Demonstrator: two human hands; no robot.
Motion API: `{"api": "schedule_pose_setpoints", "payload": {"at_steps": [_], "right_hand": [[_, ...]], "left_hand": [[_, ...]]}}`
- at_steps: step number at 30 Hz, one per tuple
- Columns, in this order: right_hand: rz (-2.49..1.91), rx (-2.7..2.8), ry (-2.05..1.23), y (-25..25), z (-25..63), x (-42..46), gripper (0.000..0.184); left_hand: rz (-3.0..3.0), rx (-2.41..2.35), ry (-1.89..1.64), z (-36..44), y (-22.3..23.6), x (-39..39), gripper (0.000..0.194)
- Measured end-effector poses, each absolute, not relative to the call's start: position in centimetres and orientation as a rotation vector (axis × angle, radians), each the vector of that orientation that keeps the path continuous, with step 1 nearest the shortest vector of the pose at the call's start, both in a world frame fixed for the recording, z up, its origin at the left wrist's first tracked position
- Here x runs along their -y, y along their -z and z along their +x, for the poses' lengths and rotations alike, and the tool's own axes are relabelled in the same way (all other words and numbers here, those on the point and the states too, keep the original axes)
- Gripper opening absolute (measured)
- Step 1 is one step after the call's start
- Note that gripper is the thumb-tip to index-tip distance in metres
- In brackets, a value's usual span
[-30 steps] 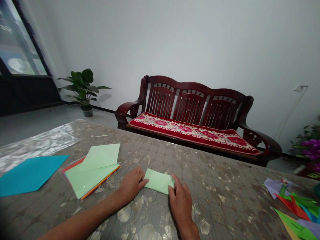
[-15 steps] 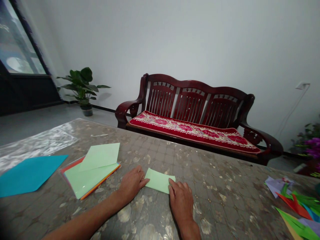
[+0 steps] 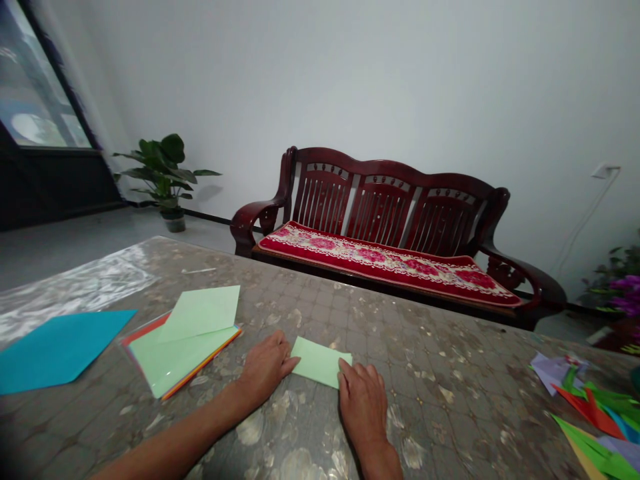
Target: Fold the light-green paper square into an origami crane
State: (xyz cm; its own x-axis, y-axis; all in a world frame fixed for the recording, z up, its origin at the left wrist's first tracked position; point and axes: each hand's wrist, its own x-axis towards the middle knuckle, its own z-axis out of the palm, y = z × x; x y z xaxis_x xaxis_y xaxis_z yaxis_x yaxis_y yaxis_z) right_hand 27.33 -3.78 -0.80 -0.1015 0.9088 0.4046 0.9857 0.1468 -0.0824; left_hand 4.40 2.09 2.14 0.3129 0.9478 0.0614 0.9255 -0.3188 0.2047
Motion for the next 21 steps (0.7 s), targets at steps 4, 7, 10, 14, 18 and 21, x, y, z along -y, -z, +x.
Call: {"api": "schedule_pose_setpoints", "payload": {"at_steps": [4, 7, 10, 14, 18, 21], "right_hand": [[-1.822, 2.073, 0.282, 0.9, 27.3, 3.8, 0.029], [-1.828, 2.060, 0.309, 0.8, 27.2, 3.9, 0.030], [-1.818, 2.050, 0.343, 0.8, 27.1, 3.9, 0.031], [-1.826, 2.048, 0.350, 0.9, 27.1, 3.9, 0.030], [-1.826, 2.035, 0.325, 1.0, 27.1, 3.9, 0.029], [-1.825, 2.043, 0.318, 1.1, 27.1, 4.0, 0.029]], "left_hand": [[2.465, -1.754, -0.262, 4.5, -1.9, -2.3, 0.033], [2.511, -1.759, -0.291, 4.6, -1.6, -2.6, 0.034], [2.542, -1.754, -0.319, 4.7, -1.3, -2.9, 0.035], [2.540, -1.760, -0.277, 4.8, -1.4, -3.1, 0.034], [2.549, -1.759, -0.258, 4.9, -1.5, -3.3, 0.033], [2.555, -1.752, -0.264, 4.9, -1.5, -3.4, 0.034]]}}
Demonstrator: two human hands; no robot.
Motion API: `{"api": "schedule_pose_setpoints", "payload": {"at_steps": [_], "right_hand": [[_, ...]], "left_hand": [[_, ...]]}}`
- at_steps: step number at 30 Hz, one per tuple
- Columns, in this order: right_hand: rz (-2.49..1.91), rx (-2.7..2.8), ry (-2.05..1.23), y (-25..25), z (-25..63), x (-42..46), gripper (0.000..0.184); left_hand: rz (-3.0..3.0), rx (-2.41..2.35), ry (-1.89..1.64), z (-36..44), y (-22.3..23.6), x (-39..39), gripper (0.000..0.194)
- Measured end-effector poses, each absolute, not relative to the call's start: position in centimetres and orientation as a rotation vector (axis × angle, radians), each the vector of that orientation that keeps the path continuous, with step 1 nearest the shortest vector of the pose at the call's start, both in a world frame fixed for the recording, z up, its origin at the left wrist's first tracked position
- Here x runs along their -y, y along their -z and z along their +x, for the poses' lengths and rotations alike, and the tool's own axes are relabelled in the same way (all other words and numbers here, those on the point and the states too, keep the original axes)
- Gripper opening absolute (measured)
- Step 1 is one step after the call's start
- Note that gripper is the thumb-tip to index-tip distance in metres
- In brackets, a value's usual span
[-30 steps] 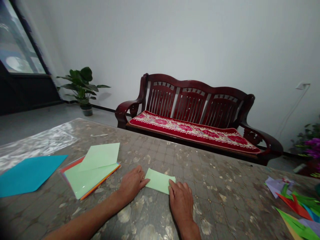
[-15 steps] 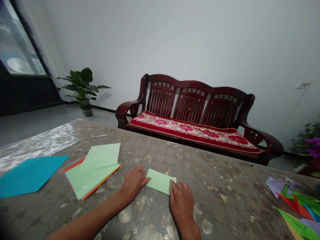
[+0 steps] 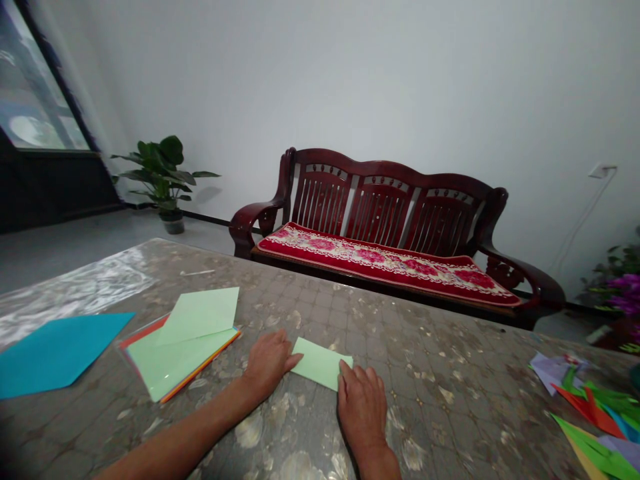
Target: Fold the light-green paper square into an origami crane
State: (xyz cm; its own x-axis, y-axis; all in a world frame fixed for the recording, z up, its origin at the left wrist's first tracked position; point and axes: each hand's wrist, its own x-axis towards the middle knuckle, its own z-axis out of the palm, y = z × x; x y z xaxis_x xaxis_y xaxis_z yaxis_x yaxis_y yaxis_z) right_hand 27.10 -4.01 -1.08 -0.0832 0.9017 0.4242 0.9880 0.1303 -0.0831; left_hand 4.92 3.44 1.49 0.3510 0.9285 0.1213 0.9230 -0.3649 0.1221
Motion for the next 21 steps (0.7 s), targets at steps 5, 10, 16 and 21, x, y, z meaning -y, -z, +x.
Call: {"api": "schedule_pose_setpoints", "payload": {"at_steps": [5, 10, 16, 21], "right_hand": [[-1.847, 2.065, 0.349, 1.2, 27.1, 4.0, 0.029], [-1.871, 2.087, 0.364, 1.2, 27.1, 4.0, 0.029], [-1.972, 2.118, 0.302, 0.3, 26.7, 4.1, 0.029], [-2.022, 2.124, 0.256, -0.2, 26.5, 4.3, 0.031]], "left_hand": [[2.546, -1.756, -0.294, 4.8, -1.6, -3.3, 0.038], [2.516, -1.738, -0.312, 4.9, -1.9, -3.2, 0.042], [2.487, -1.741, -0.336, 4.7, -2.4, -3.0, 0.044], [2.487, -1.688, -0.338, 4.1, -2.6, -2.5, 0.037]]}}
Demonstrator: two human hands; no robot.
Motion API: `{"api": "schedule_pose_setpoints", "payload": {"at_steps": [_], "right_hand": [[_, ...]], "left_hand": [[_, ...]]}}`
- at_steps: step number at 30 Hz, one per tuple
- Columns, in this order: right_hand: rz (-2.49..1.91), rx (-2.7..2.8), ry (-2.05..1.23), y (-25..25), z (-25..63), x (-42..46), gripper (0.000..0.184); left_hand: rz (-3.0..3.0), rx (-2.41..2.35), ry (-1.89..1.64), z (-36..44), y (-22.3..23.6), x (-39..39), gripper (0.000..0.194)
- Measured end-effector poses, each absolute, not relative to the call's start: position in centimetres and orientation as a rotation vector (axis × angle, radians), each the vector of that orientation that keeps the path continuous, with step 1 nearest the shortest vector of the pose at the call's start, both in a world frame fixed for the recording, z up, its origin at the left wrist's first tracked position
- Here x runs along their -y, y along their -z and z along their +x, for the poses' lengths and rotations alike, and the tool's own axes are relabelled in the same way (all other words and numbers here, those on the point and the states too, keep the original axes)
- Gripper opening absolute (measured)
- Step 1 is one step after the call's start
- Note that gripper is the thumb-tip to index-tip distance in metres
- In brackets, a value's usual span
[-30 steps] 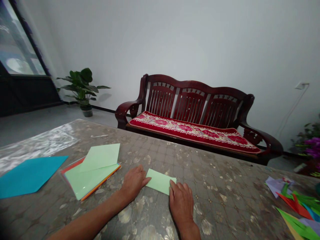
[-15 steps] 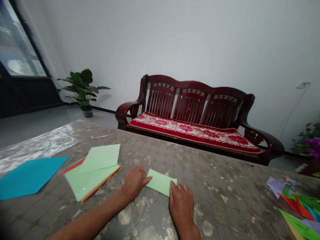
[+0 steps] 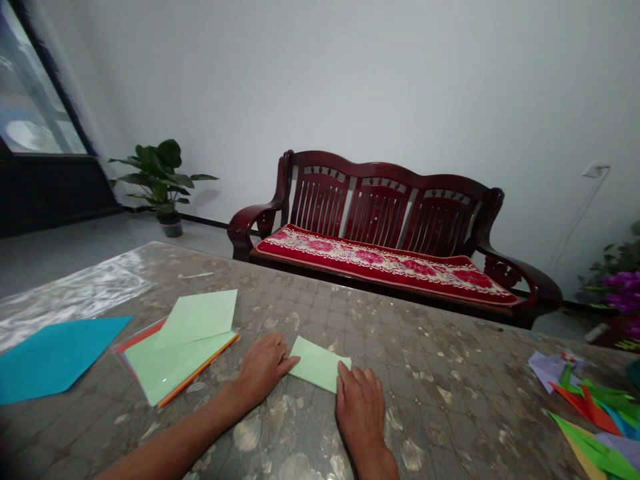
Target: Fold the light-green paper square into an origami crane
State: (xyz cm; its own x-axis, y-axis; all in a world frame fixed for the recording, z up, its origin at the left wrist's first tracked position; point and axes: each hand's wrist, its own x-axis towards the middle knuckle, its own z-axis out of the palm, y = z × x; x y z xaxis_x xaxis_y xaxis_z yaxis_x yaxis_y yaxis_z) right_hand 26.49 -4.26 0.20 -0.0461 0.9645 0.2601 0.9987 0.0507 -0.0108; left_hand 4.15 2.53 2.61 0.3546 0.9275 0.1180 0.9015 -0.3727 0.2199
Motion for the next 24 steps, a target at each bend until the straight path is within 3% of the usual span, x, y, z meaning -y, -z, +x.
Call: {"api": "schedule_pose_setpoints", "payload": {"at_steps": [19, 24], "right_hand": [[-2.042, 2.133, 0.303, -0.3, 26.6, 4.1, 0.030], [-2.077, 2.138, 0.307, -0.6, 26.5, 4.2, 0.030]], "left_hand": [[2.619, -1.700, -0.334, 4.8, -1.5, -2.9, 0.032], [2.653, -1.750, -0.422, 5.0, -1.2, -2.8, 0.022]]}}
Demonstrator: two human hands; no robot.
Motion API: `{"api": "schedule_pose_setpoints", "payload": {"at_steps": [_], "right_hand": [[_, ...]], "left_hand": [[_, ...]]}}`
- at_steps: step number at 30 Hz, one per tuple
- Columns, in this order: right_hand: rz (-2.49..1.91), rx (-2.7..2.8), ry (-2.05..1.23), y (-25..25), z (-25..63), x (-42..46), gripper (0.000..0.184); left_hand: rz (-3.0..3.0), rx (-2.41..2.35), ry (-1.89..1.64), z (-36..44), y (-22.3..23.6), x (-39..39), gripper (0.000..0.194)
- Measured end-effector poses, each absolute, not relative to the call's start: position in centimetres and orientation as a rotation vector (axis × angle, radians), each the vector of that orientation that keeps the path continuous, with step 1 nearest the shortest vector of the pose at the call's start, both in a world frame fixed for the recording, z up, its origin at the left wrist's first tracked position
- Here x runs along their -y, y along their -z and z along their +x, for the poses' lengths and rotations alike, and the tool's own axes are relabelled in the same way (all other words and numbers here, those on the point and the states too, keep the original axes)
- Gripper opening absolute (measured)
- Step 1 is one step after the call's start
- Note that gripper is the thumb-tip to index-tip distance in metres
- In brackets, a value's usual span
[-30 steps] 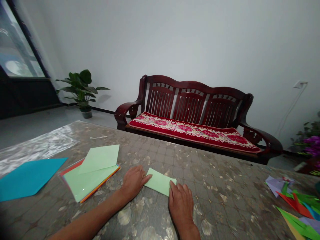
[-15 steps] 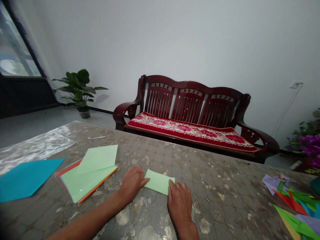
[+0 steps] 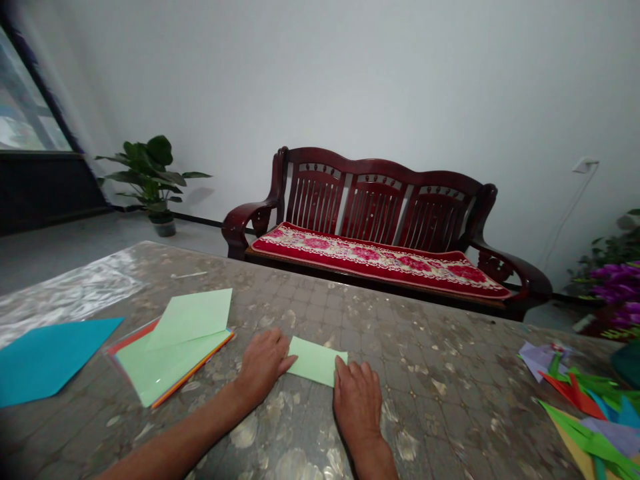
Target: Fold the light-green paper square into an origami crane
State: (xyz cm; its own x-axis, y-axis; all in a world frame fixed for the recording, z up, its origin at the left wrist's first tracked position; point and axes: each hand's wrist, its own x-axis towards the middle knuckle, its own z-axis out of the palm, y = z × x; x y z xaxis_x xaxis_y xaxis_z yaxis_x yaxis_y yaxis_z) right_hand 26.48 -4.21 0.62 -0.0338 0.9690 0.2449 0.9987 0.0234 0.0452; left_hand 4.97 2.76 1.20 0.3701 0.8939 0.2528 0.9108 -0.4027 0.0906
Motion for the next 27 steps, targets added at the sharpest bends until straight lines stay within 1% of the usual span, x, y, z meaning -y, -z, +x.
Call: {"api": "schedule_pose_setpoints", "payload": {"at_steps": [3, 8, 11, 16, 20, 24, 27], "right_hand": [[-2.097, 2.147, 0.309, -0.8, 26.4, 4.3, 0.030], [-2.113, 2.143, 0.319, -0.8, 26.2, 4.3, 0.031], [-2.120, 2.132, 0.329, -0.8, 26.1, 4.4, 0.031], [-2.129, 2.106, 0.355, -1.2, 25.9, 4.6, 0.031], [-2.091, 2.098, 0.352, -1.4, 25.9, 4.8, 0.030], [-2.042, 2.084, 0.310, -1.4, 26.3, 4.7, 0.030], [-2.019, 2.077, 0.281, -1.5, 26.5, 4.6, 0.030]], "left_hand": [[-2.535, 1.618, 0.478, 5.1, -0.9, -2.8, 0.015], [-2.828, 1.241, 0.619, 5.0, -0.3, -3.2, 0.031], [-3.021, 1.031, 0.652, 4.8, 0.0, -3.4, 0.034], [-3.111, 0.843, 0.524, 4.9, 0.0, -3.7, 0.035], [-3.160, 0.851, 0.431, 4.6, -0.3, -3.4, 0.037], [-3.202, 0.821, 0.412, 3.7, -0.5, -2.3, 0.044], [-3.210, 0.742, 0.384, 3.2, -0.7, -1.5, 0.056]]}}
